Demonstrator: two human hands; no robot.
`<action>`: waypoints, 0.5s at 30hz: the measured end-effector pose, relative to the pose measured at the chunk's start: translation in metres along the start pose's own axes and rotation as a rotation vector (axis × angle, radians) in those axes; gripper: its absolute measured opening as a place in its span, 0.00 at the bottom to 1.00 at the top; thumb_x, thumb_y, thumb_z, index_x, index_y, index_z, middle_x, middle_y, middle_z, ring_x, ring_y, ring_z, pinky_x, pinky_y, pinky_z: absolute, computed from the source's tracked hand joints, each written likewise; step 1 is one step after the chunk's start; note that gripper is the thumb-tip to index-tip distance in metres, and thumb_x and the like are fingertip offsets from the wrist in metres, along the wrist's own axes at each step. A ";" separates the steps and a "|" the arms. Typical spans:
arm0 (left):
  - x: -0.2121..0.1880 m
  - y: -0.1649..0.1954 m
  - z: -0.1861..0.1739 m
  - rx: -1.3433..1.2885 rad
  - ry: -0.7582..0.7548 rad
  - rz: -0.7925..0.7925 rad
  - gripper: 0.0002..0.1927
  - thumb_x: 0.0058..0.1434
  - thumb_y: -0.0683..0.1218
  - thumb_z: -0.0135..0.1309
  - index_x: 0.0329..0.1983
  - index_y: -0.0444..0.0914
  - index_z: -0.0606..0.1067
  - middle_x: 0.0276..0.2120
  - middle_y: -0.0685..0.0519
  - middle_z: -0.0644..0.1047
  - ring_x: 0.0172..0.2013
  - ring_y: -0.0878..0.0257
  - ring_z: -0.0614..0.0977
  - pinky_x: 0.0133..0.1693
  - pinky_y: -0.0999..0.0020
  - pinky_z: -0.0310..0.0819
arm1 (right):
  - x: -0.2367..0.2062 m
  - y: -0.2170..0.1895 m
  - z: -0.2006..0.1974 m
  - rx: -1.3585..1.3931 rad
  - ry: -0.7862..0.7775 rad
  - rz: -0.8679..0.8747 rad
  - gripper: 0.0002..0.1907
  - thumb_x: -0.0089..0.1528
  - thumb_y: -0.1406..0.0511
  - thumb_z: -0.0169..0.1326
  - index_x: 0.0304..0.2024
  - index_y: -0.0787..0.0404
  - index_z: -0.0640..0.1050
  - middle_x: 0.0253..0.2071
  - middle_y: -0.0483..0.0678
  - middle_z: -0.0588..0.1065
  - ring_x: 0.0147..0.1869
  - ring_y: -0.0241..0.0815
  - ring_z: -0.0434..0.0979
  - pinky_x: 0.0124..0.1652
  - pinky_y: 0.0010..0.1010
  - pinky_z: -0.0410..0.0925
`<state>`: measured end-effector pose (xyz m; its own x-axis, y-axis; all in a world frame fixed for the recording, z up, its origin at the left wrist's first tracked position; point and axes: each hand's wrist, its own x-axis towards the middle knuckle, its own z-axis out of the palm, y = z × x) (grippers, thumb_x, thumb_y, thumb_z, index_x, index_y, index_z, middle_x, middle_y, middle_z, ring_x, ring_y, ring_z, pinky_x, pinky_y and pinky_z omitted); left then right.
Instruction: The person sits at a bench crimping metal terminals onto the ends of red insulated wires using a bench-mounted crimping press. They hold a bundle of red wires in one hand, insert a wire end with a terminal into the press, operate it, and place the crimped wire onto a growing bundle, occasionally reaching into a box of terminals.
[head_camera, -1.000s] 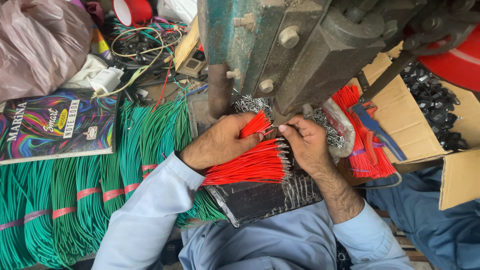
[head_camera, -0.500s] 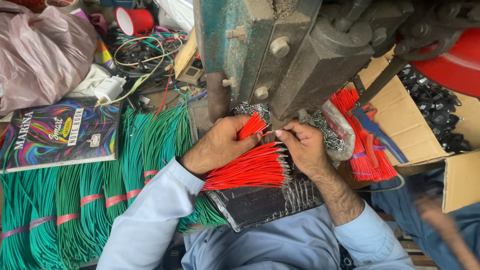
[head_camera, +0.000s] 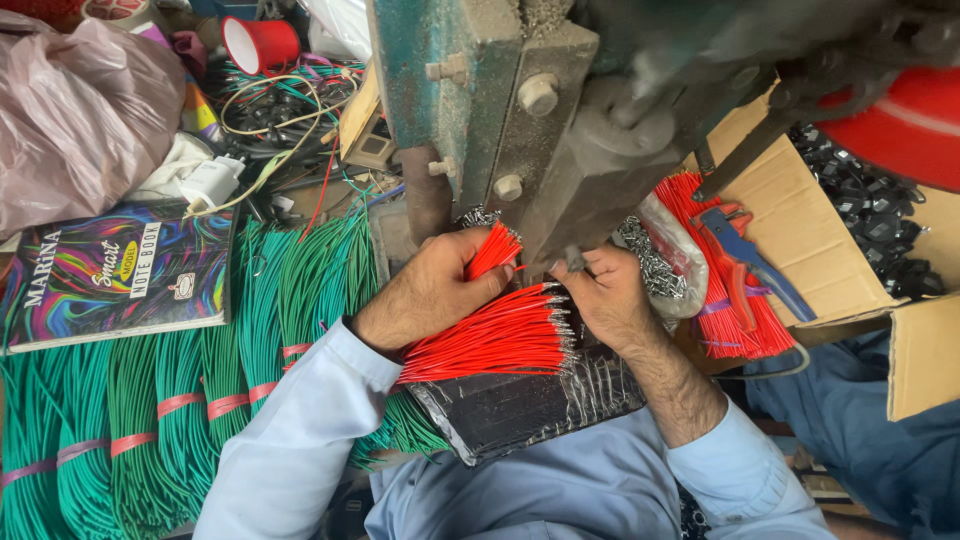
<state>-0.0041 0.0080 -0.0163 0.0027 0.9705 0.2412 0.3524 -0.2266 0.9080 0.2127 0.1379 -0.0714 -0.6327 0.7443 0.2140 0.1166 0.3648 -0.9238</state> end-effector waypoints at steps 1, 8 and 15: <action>0.000 0.000 0.000 -0.001 -0.003 -0.012 0.09 0.65 0.43 0.54 0.43 0.33 0.76 0.31 0.50 0.80 0.34 0.66 0.80 0.41 0.67 0.77 | 0.000 0.000 0.000 -0.012 -0.007 -0.014 0.05 0.66 0.69 0.57 0.39 0.67 0.80 0.33 0.41 0.79 0.38 0.27 0.74 0.39 0.22 0.70; -0.003 0.003 0.000 -0.067 -0.050 0.019 0.09 0.64 0.43 0.56 0.43 0.33 0.76 0.32 0.53 0.79 0.36 0.68 0.78 0.41 0.68 0.77 | -0.013 -0.021 -0.014 0.107 -0.114 -0.065 0.06 0.66 0.72 0.56 0.43 0.68 0.81 0.40 0.46 0.81 0.46 0.32 0.80 0.47 0.24 0.73; -0.004 0.000 -0.001 -0.142 -0.079 -0.013 0.08 0.68 0.43 0.56 0.46 0.33 0.77 0.34 0.55 0.79 0.38 0.71 0.76 0.44 0.71 0.76 | -0.036 -0.046 -0.054 -0.503 -0.190 -0.101 0.11 0.59 0.69 0.62 0.44 0.64 0.83 0.41 0.48 0.80 0.44 0.39 0.81 0.43 0.30 0.73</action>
<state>-0.0049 0.0045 -0.0169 0.0745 0.9756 0.2064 0.2172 -0.2179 0.9515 0.2713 0.1246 -0.0194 -0.7815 0.5945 0.1894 0.3704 0.6863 -0.6260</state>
